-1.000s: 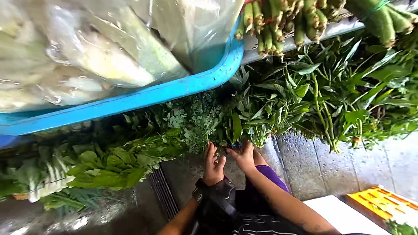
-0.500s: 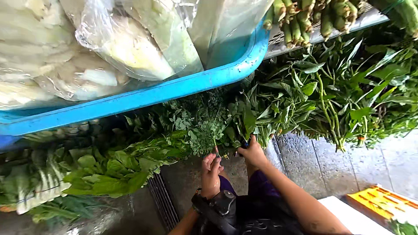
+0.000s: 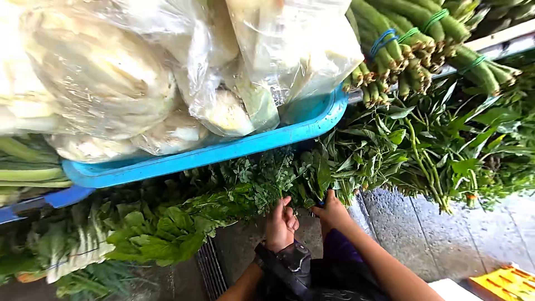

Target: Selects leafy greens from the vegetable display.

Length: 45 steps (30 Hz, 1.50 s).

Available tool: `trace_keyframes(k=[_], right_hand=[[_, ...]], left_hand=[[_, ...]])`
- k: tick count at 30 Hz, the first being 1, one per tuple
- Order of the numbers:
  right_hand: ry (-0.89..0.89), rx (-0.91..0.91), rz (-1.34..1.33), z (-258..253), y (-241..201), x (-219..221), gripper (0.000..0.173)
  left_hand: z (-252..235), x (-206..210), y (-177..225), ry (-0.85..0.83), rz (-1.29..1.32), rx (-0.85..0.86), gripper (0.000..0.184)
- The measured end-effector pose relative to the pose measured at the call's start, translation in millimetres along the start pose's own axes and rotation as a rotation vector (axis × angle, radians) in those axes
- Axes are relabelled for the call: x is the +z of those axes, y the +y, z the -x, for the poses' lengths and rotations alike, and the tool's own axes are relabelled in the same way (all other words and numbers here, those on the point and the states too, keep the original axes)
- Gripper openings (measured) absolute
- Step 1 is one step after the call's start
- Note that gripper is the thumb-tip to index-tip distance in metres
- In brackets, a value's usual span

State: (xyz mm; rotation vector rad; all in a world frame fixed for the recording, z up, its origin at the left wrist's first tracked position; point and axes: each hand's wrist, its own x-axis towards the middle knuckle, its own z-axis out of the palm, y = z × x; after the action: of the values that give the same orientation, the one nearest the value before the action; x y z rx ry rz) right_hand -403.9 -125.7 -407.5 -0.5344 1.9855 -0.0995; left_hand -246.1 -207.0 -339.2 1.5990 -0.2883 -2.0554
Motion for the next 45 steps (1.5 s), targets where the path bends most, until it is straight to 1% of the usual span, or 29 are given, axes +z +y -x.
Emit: trace_keyframes(k=[1,2,4,6,7,8,9,11,13,14,16,18,20,22,24,25,26,27,28,30,32,35,38,39,40,41,43,44,45], right_hand=[[-0.015,-0.012,-0.024,-1,3,-1,0.095],[-0.025,-0.028,-0.062,-4,6,-2,0.096],[-0.044,-0.046,-0.153,-7,14,-1,0.097],[-0.053,-0.058,-0.212,-9,22,0,0.094],[-0.055,-0.056,-0.231,-10,23,0,0.092],[-0.059,-0.046,-0.252,-10,23,0,0.090],[-0.065,-0.030,-0.278,-8,22,1,0.088],[-0.070,-0.001,-0.339,-1,15,1,0.081],[-0.022,-0.025,-0.424,13,4,-9,0.064],[0.010,-0.052,-0.476,25,0,-17,0.054],[0.072,-0.124,-0.529,61,-10,-45,0.043],[0.181,-0.224,-0.467,105,-14,-70,0.041],[0.340,-0.318,-0.350,145,-15,-81,0.050],[0.486,-0.375,-0.229,165,-20,-74,0.059],[0.589,-0.366,-0.105,157,-32,-53,0.065],[0.608,-0.322,-0.042,142,-38,-36,0.066],[0.600,-0.257,0.017,120,-42,-16,0.066],[0.549,-0.175,0.075,95,-42,6,0.065],[0.438,-0.072,0.137,73,-41,27,0.066],[0.244,0.061,0.191,42,-36,58,0.079],[0.202,0.084,0.180,42,-35,65,0.089],[0.236,0.041,0.158,74,-27,44,0.097],[0.243,-0.075,0.103,122,-15,0,0.103],[0.221,-0.144,0.067,145,-12,-14,0.101],[0.178,-0.227,0.024,174,-13,-27,0.096],[0.128,-0.347,-0.036,210,-19,-39,0.088],[0.025,-0.688,-0.171,300,-38,-51,0.070],[0.000,-0.888,-0.211,345,-49,-51,0.066],[0.005,-1.092,-0.214,383,-59,-47,0.067]], left_hand=[[1,0,1,-0.045,-0.058,0.005,0.039],[3,-3,1,-0.102,-0.121,0.060,0.034],[13,-14,7,-0.142,-0.242,0.263,0.030],[29,-27,14,-0.094,-0.337,0.468,0.029],[36,-33,18,-0.058,-0.364,0.517,0.029],[41,-39,21,-0.023,-0.380,0.509,0.030],[45,-47,21,0.007,-0.398,0.445,0.031],[45,-59,17,0.047,-0.430,0.205,0.034],[37,-66,3,0.080,-0.425,-0.005,0.036],[33,-67,-4,0.103,-0.421,-0.074,0.036],[30,-66,-14,0.170,-0.449,-0.122,0.038],[31,-68,-15,0.174,-0.499,-0.159,0.043],[36,-73,-12,0.122,-0.537,-0.208,0.043],[46,-78,-6,0.084,-0.556,-0.201,0.039],[61,-86,3,0.059,-0.606,-0.164,0.039],[69,-91,7,0.042,-0.637,-0.140,0.038],[77,-96,11,0.019,-0.653,-0.118,0.037],[86,-103,15,-0.009,-0.655,-0.112,0.037],[97,-110,19,-0.050,-0.642,-0.123,0.037],[117,-122,33,-0.193,-0.604,-0.127,0.040],[136,-130,52,-0.357,-0.596,-0.048,0.043],[169,-136,75,-0.489,-0.540,0.063,0.044],[200,-133,99,-0.626,-0.489,0.141,0.045],[211,-131,107,-0.668,-0.491,0.165,0.045],[222,-129,116,-0.704,-0.498,0.188,0.046],[232,-127,122,-0.732,-0.504,0.211,0.046],[248,-123,129,-0.772,-0.515,0.256,0.045],[256,-118,129,-0.776,-0.530,0.276,0.044],[263,-113,128,-0.791,-0.544,0.289,0.043]])
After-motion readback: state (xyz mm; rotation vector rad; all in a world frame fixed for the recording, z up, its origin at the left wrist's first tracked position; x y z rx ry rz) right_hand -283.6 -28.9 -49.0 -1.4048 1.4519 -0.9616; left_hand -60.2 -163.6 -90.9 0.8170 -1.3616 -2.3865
